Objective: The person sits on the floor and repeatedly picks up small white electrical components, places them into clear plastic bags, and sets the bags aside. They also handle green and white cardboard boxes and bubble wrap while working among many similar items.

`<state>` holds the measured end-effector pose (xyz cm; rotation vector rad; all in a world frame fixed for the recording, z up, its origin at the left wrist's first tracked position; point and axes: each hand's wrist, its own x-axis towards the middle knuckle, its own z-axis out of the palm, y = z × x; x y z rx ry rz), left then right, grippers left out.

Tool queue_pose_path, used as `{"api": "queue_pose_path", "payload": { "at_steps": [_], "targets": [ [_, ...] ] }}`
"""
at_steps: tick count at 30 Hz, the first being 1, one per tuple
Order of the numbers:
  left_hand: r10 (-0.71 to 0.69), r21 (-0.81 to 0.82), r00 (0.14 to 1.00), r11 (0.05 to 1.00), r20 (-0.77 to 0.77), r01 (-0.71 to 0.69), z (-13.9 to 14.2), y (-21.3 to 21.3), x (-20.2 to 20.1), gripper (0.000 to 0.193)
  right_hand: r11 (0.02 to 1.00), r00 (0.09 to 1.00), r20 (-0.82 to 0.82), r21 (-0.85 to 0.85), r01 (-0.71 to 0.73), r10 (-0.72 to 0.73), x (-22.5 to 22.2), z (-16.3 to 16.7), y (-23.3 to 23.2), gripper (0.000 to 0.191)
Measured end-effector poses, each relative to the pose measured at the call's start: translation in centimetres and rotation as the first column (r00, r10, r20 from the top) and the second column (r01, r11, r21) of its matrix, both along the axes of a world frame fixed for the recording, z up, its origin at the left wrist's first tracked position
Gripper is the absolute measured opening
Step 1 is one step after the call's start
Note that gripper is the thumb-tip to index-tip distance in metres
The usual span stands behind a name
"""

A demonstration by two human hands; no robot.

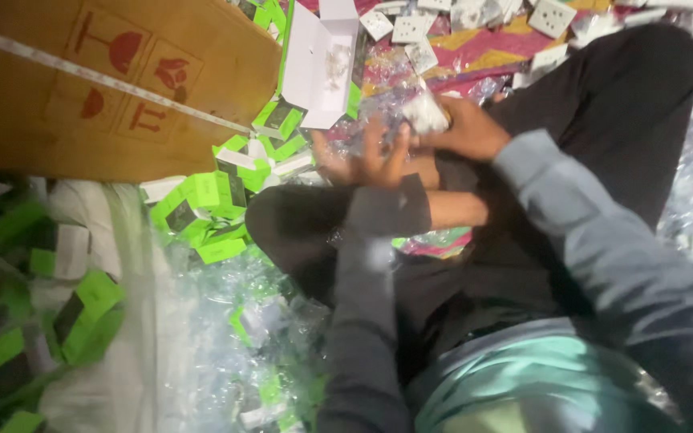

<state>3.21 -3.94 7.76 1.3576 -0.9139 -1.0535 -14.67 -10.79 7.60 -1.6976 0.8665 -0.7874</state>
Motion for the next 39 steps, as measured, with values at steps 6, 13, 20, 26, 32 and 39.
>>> {"api": "queue_pose_path", "payload": {
  "at_steps": [6, 13, 20, 26, 32, 39],
  "targets": [
    [-0.036, 0.061, 0.921, 0.996, -0.388, 0.065, -10.2, 0.8, -3.3, 0.057, 1.0, 0.803, -0.596, -0.024, 0.014, -0.025, -0.2, 1.0, 7.1, 0.059],
    [0.245, 0.167, 0.913, 0.966, -0.326, -0.199, -10.5, 0.9, -4.2, 0.056, 0.966, 0.958, -0.27, -0.256, 0.024, -0.096, -1.4, 1.9, 10.1, 0.043],
    [0.329, 0.162, 0.907, 0.942, -0.263, -0.294, -11.2, 0.3, -5.6, 0.057, 0.97, 0.897, -0.421, -0.239, 0.035, -0.136, -2.2, 3.3, 11.6, 0.039],
    [-0.123, -0.05, 0.447, 0.984, -0.886, 0.171, -11.7, 0.3, -4.3, 0.043, 0.929, 0.943, -0.186, -0.306, 0.21, -0.275, -1.8, 2.1, 9.7, 0.036],
    [-0.17, -0.187, 0.41, 0.982, -0.896, -0.001, -11.0, 0.7, -4.9, 0.021, 0.966, 0.951, -0.26, -0.235, 0.106, -0.168, -1.9, 2.3, 9.7, 0.037],
    [0.058, -0.03, 0.456, 0.983, -0.888, -0.183, -10.5, 0.3, -4.5, 0.06, 0.927, 0.941, -0.256, -0.356, 0.12, -0.22, -1.6, 3.5, 11.2, 0.03]
  ]
}}
